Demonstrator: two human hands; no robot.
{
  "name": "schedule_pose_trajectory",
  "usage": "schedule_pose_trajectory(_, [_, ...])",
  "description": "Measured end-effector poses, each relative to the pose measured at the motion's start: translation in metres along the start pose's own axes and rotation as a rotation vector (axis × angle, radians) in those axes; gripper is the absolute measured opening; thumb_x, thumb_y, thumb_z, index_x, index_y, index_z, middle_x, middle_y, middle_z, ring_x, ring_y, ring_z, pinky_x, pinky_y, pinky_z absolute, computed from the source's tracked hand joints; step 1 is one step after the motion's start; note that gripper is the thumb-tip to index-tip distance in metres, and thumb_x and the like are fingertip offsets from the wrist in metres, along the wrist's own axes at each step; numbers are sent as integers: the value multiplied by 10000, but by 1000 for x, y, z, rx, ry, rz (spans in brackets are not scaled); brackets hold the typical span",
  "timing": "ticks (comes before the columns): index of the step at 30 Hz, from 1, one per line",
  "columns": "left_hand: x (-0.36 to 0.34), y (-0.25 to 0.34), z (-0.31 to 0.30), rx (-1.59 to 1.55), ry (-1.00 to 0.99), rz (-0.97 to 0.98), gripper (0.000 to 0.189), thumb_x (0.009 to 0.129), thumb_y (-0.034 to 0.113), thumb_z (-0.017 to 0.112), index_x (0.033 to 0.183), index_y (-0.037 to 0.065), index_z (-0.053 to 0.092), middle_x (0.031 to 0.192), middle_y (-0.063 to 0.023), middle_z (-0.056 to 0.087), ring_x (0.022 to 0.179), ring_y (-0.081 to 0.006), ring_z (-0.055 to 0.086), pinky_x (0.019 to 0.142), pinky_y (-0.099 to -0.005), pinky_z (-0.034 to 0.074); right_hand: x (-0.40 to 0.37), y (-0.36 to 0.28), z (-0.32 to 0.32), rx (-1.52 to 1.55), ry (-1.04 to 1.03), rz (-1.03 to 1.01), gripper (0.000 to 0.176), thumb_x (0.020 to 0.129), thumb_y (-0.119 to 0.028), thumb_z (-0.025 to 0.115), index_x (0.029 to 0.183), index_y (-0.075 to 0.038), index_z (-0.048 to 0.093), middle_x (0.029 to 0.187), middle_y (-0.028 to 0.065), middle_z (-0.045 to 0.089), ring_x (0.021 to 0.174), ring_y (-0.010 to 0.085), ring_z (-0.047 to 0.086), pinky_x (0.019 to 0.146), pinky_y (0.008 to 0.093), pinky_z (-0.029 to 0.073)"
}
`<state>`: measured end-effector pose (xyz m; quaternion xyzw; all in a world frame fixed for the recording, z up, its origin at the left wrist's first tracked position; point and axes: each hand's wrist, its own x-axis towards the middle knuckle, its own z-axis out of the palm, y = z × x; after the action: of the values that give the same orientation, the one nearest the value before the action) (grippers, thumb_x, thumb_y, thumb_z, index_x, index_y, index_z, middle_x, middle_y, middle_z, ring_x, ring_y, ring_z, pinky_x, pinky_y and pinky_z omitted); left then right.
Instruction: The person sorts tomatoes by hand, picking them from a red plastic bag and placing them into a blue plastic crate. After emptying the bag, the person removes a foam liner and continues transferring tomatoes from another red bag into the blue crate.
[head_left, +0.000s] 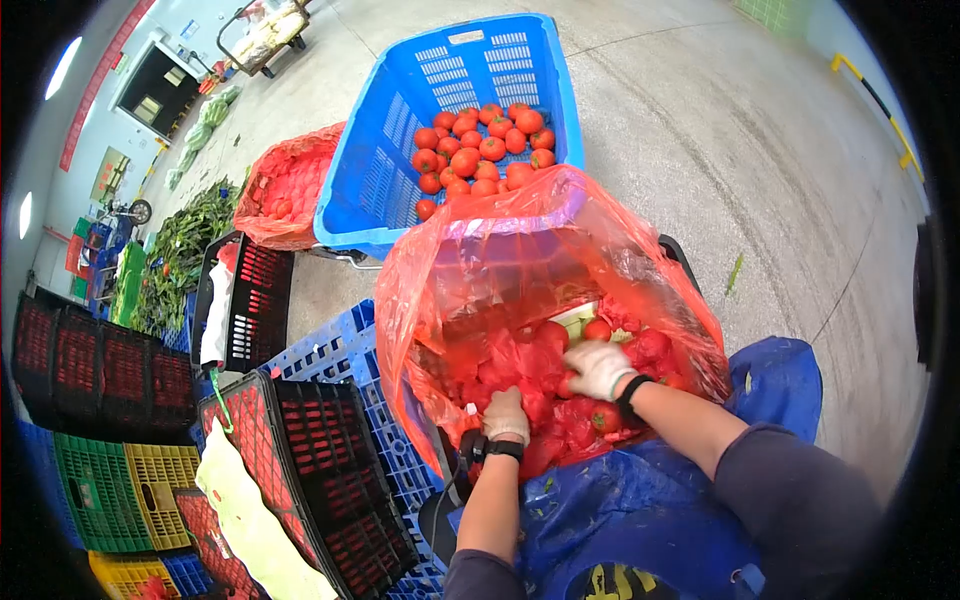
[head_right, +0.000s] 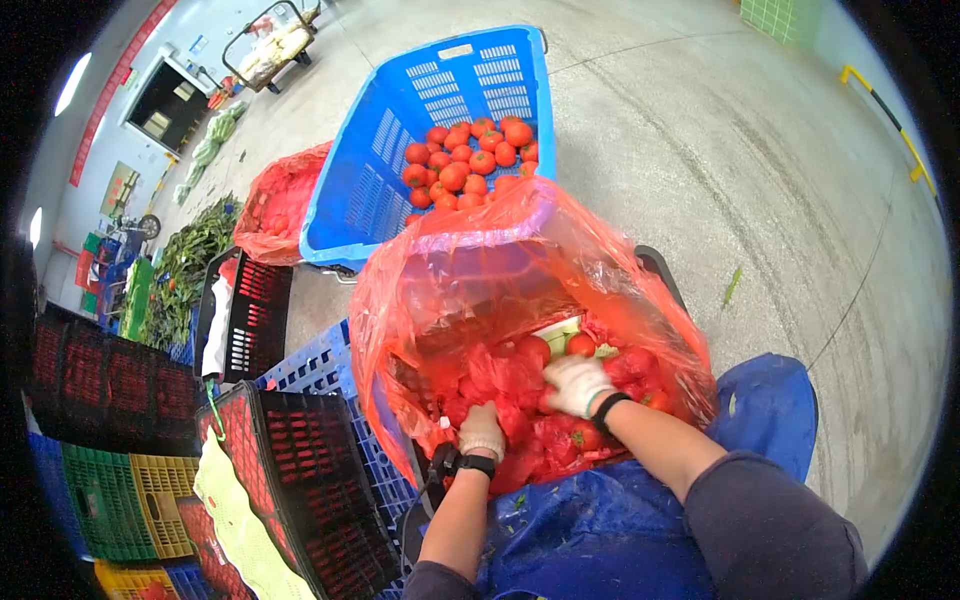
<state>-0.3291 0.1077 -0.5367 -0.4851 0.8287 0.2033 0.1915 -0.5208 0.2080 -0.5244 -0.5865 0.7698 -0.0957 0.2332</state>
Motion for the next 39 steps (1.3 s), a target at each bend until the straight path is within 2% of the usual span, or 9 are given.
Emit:
schedule_pose_trajectory(4, [-50,23,-9,-166,-398,371,284,806,196,583,1040,53,654,1061,-224,641,1019,-387,604,859,-453,486,2,58,-18,66,369,598,358,771,-312,625,1025,-60,639,1038,214,644,952,376,615,857,477,471])
schedule_pose_trajectory(9, [-90,45,-13,-333,-458,455,274,818,128,544,1072,56,616,1091,-244,614,1033,-415,584,889,-450,473,-9,83,-45,315,90,650,492,776,-372,666,1182,-100,612,1159,153,639,1071,321,603,916,397,472])
schedule_pose_trajectory(22, [5,13,-8,-120,-71,-436,422,897,340,560,1248,111,510,1240,-181,595,1147,-376,578,920,-494,482,-1,59,-10,-61,-264,424,540,840,-462,487,1045,3,671,1124,226,632,1067,333,607,932,419,466])
schedule_pose_trajectory(27, [-17,8,-20,-119,-304,-41,326,860,208,550,1151,72,607,1173,-216,614,1073,-356,609,877,-441,504,4,62,-1,-87,-265,240,404,838,-373,465,951,-76,714,998,193,675,976,352,640,876,447,491])
schedule_pose_trajectory(28, [-20,0,-6,42,-93,742,319,889,154,476,1162,50,604,1193,-202,609,1051,-354,619,876,-432,512,3,50,-16,-118,-283,231,398,825,-375,476,932,-74,714,1000,196,673,965,352,642,860,453,497])
schedule_pose_trajectory(29, [-12,-15,43,291,3,924,349,902,127,418,1199,46,582,1227,-196,591,1060,-347,608,913,-404,497,5,47,-18,-140,-294,221,371,806,-339,511,914,-56,725,984,210,676,947,354,653,822,444,519])
schedule_pose_trajectory(32, [-50,18,41,-619,157,901,389,901,177,441,1261,61,531,1233,-169,588,1102,-317,583,963,-393,461,20,87,47,96,-5,-69,432,810,-373,551,1090,-57,648,1020,187,670,959,354,645,828,438,517])
schedule_pose_trajectory(38, [-113,14,-89,122,-13,470,389,917,196,424,1279,91,519,1227,-163,585,1103,-322,587,954,-382,475,-18,-17,29,544,-194,-97,452,787,-404,577,1120,-104,632,1097,145,652,998,329,626,890,413,492])
schedule_pose_trajectory(39, [-82,-20,-37,9,340,722,410,907,192,433,1302,110,502,1242,-163,577,1075,-326,603,908,-377,504,-26,-32,35,516,-215,-154,456,783,-409,581,1125,-111,629,1110,138,649,1005,325,623,901,409,487])
